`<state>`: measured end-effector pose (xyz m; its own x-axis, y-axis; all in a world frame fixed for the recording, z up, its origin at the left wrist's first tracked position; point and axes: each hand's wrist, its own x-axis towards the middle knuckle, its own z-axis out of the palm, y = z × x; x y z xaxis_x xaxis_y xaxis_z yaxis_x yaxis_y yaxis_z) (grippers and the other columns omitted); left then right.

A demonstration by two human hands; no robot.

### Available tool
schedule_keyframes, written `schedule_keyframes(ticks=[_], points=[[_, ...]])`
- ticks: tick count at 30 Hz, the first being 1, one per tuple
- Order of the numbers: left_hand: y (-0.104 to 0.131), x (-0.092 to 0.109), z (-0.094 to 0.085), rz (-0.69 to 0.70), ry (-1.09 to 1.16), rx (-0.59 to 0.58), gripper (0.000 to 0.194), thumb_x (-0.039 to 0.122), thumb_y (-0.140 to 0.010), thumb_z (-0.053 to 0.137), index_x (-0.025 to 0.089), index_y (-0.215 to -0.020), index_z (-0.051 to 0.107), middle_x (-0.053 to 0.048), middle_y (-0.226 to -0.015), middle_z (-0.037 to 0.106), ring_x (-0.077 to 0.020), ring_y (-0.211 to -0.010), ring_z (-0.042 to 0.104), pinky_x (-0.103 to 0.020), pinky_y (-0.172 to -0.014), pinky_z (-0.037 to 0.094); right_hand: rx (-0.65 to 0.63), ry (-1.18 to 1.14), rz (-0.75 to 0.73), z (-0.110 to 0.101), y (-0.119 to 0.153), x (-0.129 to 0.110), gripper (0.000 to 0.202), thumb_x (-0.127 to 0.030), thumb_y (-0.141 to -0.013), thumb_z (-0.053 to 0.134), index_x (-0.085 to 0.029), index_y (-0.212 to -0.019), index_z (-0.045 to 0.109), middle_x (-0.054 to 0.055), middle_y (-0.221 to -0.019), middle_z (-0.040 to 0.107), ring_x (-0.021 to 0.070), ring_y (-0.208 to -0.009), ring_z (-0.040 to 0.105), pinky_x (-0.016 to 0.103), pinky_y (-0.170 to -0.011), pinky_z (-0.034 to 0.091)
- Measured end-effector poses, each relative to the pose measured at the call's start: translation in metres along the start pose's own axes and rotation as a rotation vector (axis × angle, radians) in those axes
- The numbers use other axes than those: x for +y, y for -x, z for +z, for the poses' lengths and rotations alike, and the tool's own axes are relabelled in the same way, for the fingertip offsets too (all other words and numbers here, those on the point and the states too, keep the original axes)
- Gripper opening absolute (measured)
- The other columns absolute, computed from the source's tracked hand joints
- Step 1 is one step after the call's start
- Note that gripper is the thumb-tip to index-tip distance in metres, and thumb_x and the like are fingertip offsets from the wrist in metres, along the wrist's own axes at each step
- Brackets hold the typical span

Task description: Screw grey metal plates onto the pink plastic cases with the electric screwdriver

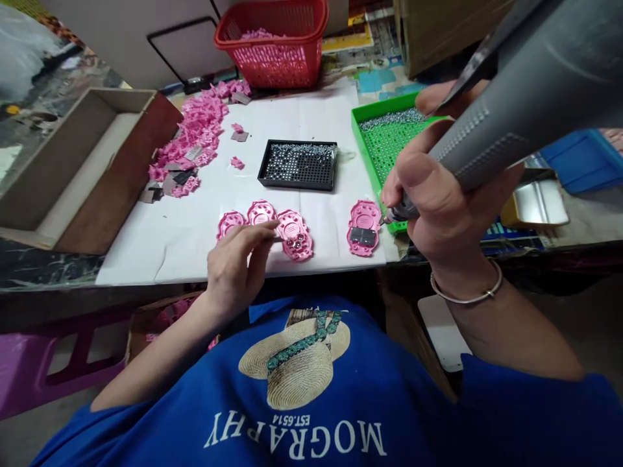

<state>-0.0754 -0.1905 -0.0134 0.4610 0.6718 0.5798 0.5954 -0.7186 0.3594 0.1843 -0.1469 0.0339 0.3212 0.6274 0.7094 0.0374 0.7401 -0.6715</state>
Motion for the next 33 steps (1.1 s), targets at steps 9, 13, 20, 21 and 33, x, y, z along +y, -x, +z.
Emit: schedule_keyframes(ticks=[9,13,20,21,33], points=[[0.007,0.011,0.011,0.064,-0.044,-0.336,0.02,0.0,-0.089,0.049,0.011,-0.102,0.06,-0.02,-0.128,0.066,-0.0287,-0.121,0.061,-0.046,-0.098,0.057,-0.005,0.017,0.027,0.009,0.005,0.004,0.037,-0.046,-0.062,0.081,-0.031,-0.095,0.074,-0.007,-0.054,0.051,0.0079,-0.031,0.038,0.023,-0.026,0.029],[-0.005,0.006,0.023,0.123,0.101,-0.364,0.023,-0.002,-0.091,0.045,0.011,-0.105,0.058,-0.02,-0.131,0.064,-0.0262,-0.124,0.059,-0.044,-0.103,0.056,0.033,0.014,0.079,0.008,0.006,0.001,0.041,-0.046,-0.058,0.085,-0.028,-0.092,0.072,-0.003,-0.078,0.066,0.0054,-0.035,0.04,0.024,-0.027,0.029],[-0.025,-0.004,0.026,0.253,0.232,-0.415,0.02,0.005,-0.097,0.045,0.011,-0.111,0.059,-0.02,-0.14,0.058,-0.0248,-0.128,0.056,-0.039,-0.102,0.054,-0.104,-0.021,0.051,0.0,0.004,-0.004,0.034,-0.038,-0.073,0.081,-0.031,-0.104,0.072,-0.008,-0.059,0.051,0.0069,-0.038,0.048,0.021,-0.029,0.036],[-0.025,-0.005,0.024,0.235,0.224,-0.363,0.018,0.006,-0.098,0.047,0.012,-0.109,0.059,-0.019,-0.138,0.059,-0.0239,-0.124,0.058,-0.038,-0.1,0.055,-0.103,-0.018,0.056,0.0,0.003,-0.005,0.032,-0.038,-0.073,0.081,-0.03,-0.103,0.072,-0.008,-0.063,0.055,0.0069,-0.04,0.05,0.021,-0.029,0.037],[0.013,0.003,0.018,0.254,-0.067,-0.215,0.022,0.003,-0.091,0.058,0.006,-0.111,0.066,-0.019,-0.119,0.07,-0.0226,-0.092,0.063,-0.036,-0.078,0.057,-0.131,0.017,0.05,-0.012,0.003,-0.006,0.029,-0.037,-0.077,0.08,-0.032,-0.105,0.074,-0.005,-0.105,0.069,0.0015,-0.048,0.055,0.02,-0.035,0.046]])
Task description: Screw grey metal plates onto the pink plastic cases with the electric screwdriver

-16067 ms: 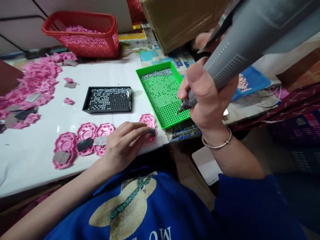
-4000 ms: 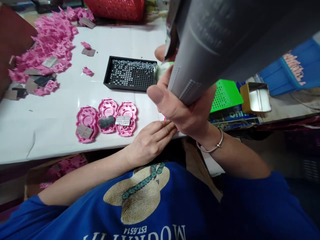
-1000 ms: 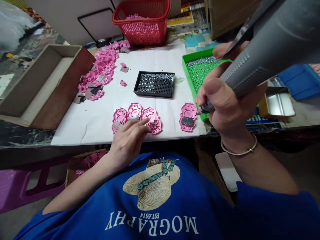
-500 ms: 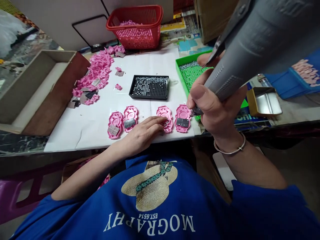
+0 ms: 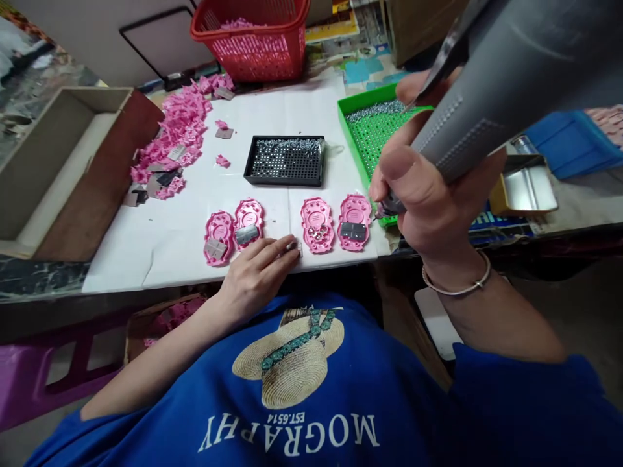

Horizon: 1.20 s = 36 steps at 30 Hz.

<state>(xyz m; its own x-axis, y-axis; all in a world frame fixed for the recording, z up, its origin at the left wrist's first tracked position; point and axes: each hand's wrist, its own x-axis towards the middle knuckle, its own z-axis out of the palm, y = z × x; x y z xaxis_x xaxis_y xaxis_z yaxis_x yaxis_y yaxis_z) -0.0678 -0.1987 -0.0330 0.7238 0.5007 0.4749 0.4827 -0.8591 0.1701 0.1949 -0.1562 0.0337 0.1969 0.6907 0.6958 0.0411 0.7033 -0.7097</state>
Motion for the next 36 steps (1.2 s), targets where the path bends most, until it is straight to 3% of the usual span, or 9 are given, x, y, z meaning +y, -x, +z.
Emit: schedule_keyframes(ticks=[3,8,16,23,26,30,36], points=[[0.001,0.0,-0.003,-0.067,0.074,-0.024,0.023,0.0,-0.091,0.055,0.009,-0.109,0.067,-0.016,-0.118,0.071,-0.0222,-0.094,0.062,-0.036,-0.082,0.058,-0.008,0.039,-0.018,0.002,0.002,-0.004,0.024,-0.038,-0.081,0.075,-0.038,-0.105,0.075,-0.008,-0.108,0.065,0.0011,-0.055,0.059,0.018,-0.039,0.046],[0.002,0.001,0.0,-0.133,0.111,0.046,0.019,0.003,-0.093,0.056,0.013,-0.104,0.065,-0.01,-0.106,0.074,-0.0211,-0.093,0.061,-0.035,-0.082,0.056,-0.011,0.062,-0.028,0.002,0.002,-0.003,0.023,-0.037,-0.082,0.075,-0.04,-0.105,0.076,-0.007,-0.112,0.063,0.0008,-0.058,0.059,0.018,-0.041,0.048],[-0.001,-0.002,-0.001,-0.149,0.115,0.018,0.011,0.011,-0.096,0.058,0.013,-0.107,0.059,-0.01,-0.096,0.07,-0.0191,-0.084,0.061,-0.033,-0.074,0.056,0.055,0.002,0.014,-0.004,-0.002,0.001,0.033,-0.038,-0.075,0.081,-0.025,-0.104,0.074,0.001,-0.104,0.068,0.0031,-0.045,0.052,0.023,-0.031,0.04],[0.011,0.0,-0.006,0.082,-0.041,-0.042,0.029,0.015,-0.096,0.061,0.004,-0.122,0.059,-0.02,-0.115,0.071,-0.0267,-0.104,0.067,-0.04,-0.088,0.061,0.046,-0.02,0.033,-0.005,0.001,0.001,0.031,-0.035,-0.074,0.081,-0.027,-0.103,0.073,-0.002,-0.103,0.07,0.0036,-0.044,0.053,0.021,-0.032,0.039],[0.02,0.001,-0.011,0.132,-0.035,-0.049,0.027,0.01,-0.098,0.053,0.004,-0.124,0.06,-0.018,-0.119,0.072,-0.0262,-0.109,0.068,-0.038,-0.09,0.062,0.021,-0.012,0.006,-0.005,0.002,0.002,0.032,-0.035,-0.077,0.08,-0.029,-0.107,0.074,-0.002,-0.106,0.069,0.0027,-0.046,0.054,0.02,-0.033,0.04],[0.018,-0.001,-0.012,0.135,0.027,0.055,0.027,0.008,-0.094,0.06,0.005,-0.121,0.063,-0.015,-0.113,0.075,-0.0241,-0.104,0.071,-0.035,-0.088,0.062,-0.014,-0.002,-0.009,-0.006,0.001,0.003,0.029,-0.035,-0.08,0.077,-0.033,-0.109,0.073,-0.005,-0.102,0.069,0.0025,-0.046,0.053,0.019,-0.034,0.041],[-0.027,-0.002,0.0,0.116,0.002,0.234,0.033,0.003,-0.087,0.067,0.007,-0.12,0.065,-0.012,-0.111,0.076,-0.022,-0.103,0.072,-0.032,-0.088,0.062,0.014,0.052,-0.02,-0.003,-0.001,0.003,0.029,-0.04,-0.079,0.078,-0.033,-0.107,0.074,-0.003,-0.103,0.067,0.0029,-0.046,0.052,0.02,-0.033,0.042]])
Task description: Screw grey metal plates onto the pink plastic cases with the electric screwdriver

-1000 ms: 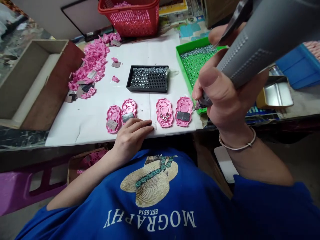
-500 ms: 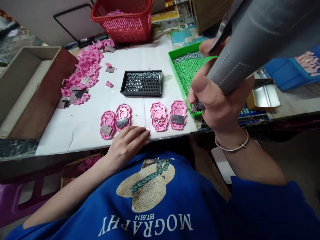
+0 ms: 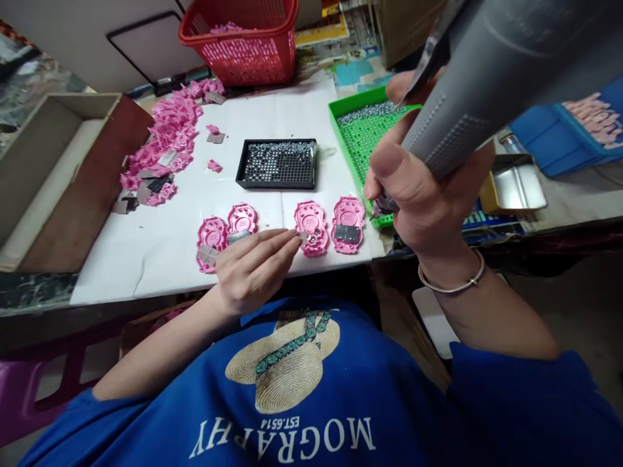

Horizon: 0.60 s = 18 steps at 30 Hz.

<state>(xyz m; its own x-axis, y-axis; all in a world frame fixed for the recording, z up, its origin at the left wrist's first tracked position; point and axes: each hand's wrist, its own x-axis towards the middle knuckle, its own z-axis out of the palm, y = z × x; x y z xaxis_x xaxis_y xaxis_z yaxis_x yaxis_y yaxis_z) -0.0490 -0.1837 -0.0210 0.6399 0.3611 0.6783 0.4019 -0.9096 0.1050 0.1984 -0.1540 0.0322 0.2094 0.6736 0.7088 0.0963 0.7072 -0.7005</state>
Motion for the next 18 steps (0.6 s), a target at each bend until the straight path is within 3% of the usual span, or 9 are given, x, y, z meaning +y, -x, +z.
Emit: schedule_keyframes(ticks=[4,7,11,14,18], points=[[-0.014,0.0,0.016,0.028,-0.062,-0.063,0.028,0.009,-0.095,0.058,0.012,-0.122,0.064,-0.01,-0.113,0.076,-0.0219,-0.104,0.073,-0.033,-0.082,0.062,-0.006,0.041,0.016,0.0,-0.001,-0.002,0.03,-0.043,-0.078,0.077,-0.039,-0.108,0.074,-0.004,-0.099,0.065,0.0023,-0.047,0.05,0.019,-0.035,0.043],[-0.012,0.001,0.021,0.04,-0.091,-0.114,0.024,0.008,-0.095,0.055,0.009,-0.117,0.065,-0.01,-0.11,0.076,-0.0227,-0.099,0.073,-0.033,-0.077,0.062,0.009,0.024,0.016,0.0,0.0,-0.002,0.025,-0.039,-0.079,0.076,-0.038,-0.104,0.076,-0.003,-0.089,0.06,0.0032,-0.048,0.052,0.019,-0.036,0.043],[-0.007,0.003,0.02,0.014,-0.064,-0.217,0.029,0.005,-0.093,0.05,0.006,-0.119,0.064,-0.014,-0.115,0.074,-0.0246,-0.104,0.07,-0.035,-0.082,0.062,0.074,0.023,0.048,-0.001,-0.001,-0.004,0.025,-0.039,-0.075,0.077,-0.034,-0.099,0.075,-0.003,-0.103,0.065,0.0034,-0.046,0.049,0.021,-0.033,0.04],[-0.006,0.003,0.02,-0.017,0.0,-0.226,0.031,0.002,-0.091,0.048,0.005,-0.118,0.063,-0.018,-0.12,0.071,-0.0252,-0.106,0.067,-0.038,-0.088,0.062,0.064,-0.019,0.07,-0.002,-0.007,-0.014,0.026,-0.037,-0.074,0.077,-0.034,-0.1,0.075,-0.004,-0.107,0.065,0.0032,-0.048,0.05,0.022,-0.035,0.042],[-0.006,0.001,0.023,-0.111,0.104,-0.162,0.032,-0.003,-0.088,0.05,0.009,-0.114,0.065,-0.016,-0.116,0.072,-0.0252,-0.101,0.065,-0.039,-0.085,0.062,0.055,0.009,0.066,-0.011,-0.019,-0.026,0.024,-0.039,-0.075,0.078,-0.031,-0.097,0.076,-0.006,-0.075,0.061,0.0058,-0.043,0.047,0.023,-0.033,0.039]])
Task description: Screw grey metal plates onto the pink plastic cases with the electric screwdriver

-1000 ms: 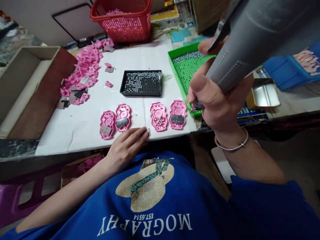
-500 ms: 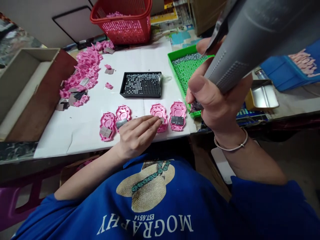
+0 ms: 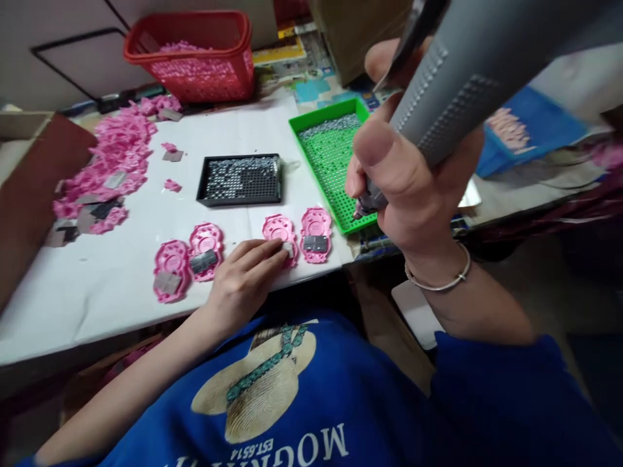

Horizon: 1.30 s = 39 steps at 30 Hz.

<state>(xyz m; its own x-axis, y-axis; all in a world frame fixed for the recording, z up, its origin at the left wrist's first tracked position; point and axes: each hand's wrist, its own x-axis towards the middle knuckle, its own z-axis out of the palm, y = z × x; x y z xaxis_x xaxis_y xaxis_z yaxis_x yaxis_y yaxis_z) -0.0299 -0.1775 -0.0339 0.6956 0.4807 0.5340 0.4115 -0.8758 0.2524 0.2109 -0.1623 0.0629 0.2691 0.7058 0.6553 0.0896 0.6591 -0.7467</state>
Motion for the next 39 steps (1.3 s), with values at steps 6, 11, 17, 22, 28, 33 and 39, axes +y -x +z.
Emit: schedule_keyframes(ticks=[6,11,17,22,28,33,39], points=[[-0.005,-0.003,0.007,0.005,0.132,0.032,0.033,-0.004,-0.089,0.052,0.013,-0.114,0.065,-0.014,-0.114,0.072,-0.0245,-0.102,0.064,-0.038,-0.083,0.062,0.088,0.193,-0.149,-0.046,-0.011,0.018,0.035,-0.043,-0.073,0.082,-0.028,-0.104,0.073,-0.008,-0.058,0.054,0.0075,-0.038,0.046,0.023,-0.032,0.037],[-0.006,-0.003,0.007,0.004,0.165,-0.01,0.033,-0.002,-0.091,0.053,0.013,-0.118,0.064,-0.014,-0.116,0.071,-0.025,-0.104,0.064,-0.04,-0.085,0.062,0.149,0.268,-0.094,-0.077,-0.008,0.035,0.04,-0.045,-0.072,0.082,-0.025,-0.105,0.069,-0.008,-0.059,0.057,0.0076,-0.039,0.05,0.022,-0.035,0.042],[-0.003,-0.003,0.003,-0.005,0.189,-0.031,0.033,0.001,-0.09,0.059,0.009,-0.122,0.063,-0.017,-0.121,0.069,-0.0277,-0.109,0.063,-0.041,-0.087,0.061,0.133,0.308,-0.138,-0.082,-0.01,0.041,0.034,-0.042,-0.075,0.079,-0.029,-0.105,0.072,-0.009,-0.06,0.058,0.0071,-0.04,0.051,0.022,-0.036,0.043],[-0.003,-0.002,0.003,-0.014,0.202,-0.028,0.035,0.001,-0.091,0.058,0.011,-0.125,0.062,-0.017,-0.123,0.069,-0.028,-0.112,0.064,-0.042,-0.088,0.062,0.137,0.297,-0.116,-0.087,-0.008,0.049,0.036,-0.041,-0.074,0.08,-0.025,-0.105,0.07,-0.009,-0.057,0.055,0.0071,-0.038,0.048,0.022,-0.035,0.041],[-0.004,-0.002,0.003,-0.016,0.19,-0.029,0.034,0.002,-0.091,0.058,0.012,-0.123,0.063,-0.017,-0.122,0.07,-0.0276,-0.109,0.065,-0.042,-0.086,0.062,0.179,0.296,-0.126,-0.094,-0.005,0.055,0.04,-0.046,-0.071,0.082,-0.026,-0.102,0.068,-0.01,-0.057,0.053,0.0069,-0.036,0.047,0.021,-0.034,0.04],[-0.004,-0.002,0.003,0.001,0.179,-0.022,0.032,0.0,-0.09,0.059,0.008,-0.121,0.063,-0.018,-0.121,0.07,-0.0268,-0.108,0.063,-0.041,-0.087,0.062,0.144,0.369,-0.109,-0.092,-0.001,0.053,0.034,-0.047,-0.076,0.077,-0.027,-0.101,0.067,-0.009,-0.057,0.054,0.0076,-0.038,0.049,0.023,-0.038,0.044],[-0.005,0.0,0.005,-0.024,0.197,0.004,0.031,-0.002,-0.088,0.061,0.008,-0.117,0.065,-0.016,-0.117,0.071,-0.0253,-0.106,0.064,-0.04,-0.088,0.061,0.185,0.359,-0.024,-0.096,-0.007,0.051,0.045,-0.053,-0.068,0.082,-0.026,-0.1,0.064,-0.01,-0.059,0.052,0.0061,-0.039,0.046,0.022,-0.037,0.041]])
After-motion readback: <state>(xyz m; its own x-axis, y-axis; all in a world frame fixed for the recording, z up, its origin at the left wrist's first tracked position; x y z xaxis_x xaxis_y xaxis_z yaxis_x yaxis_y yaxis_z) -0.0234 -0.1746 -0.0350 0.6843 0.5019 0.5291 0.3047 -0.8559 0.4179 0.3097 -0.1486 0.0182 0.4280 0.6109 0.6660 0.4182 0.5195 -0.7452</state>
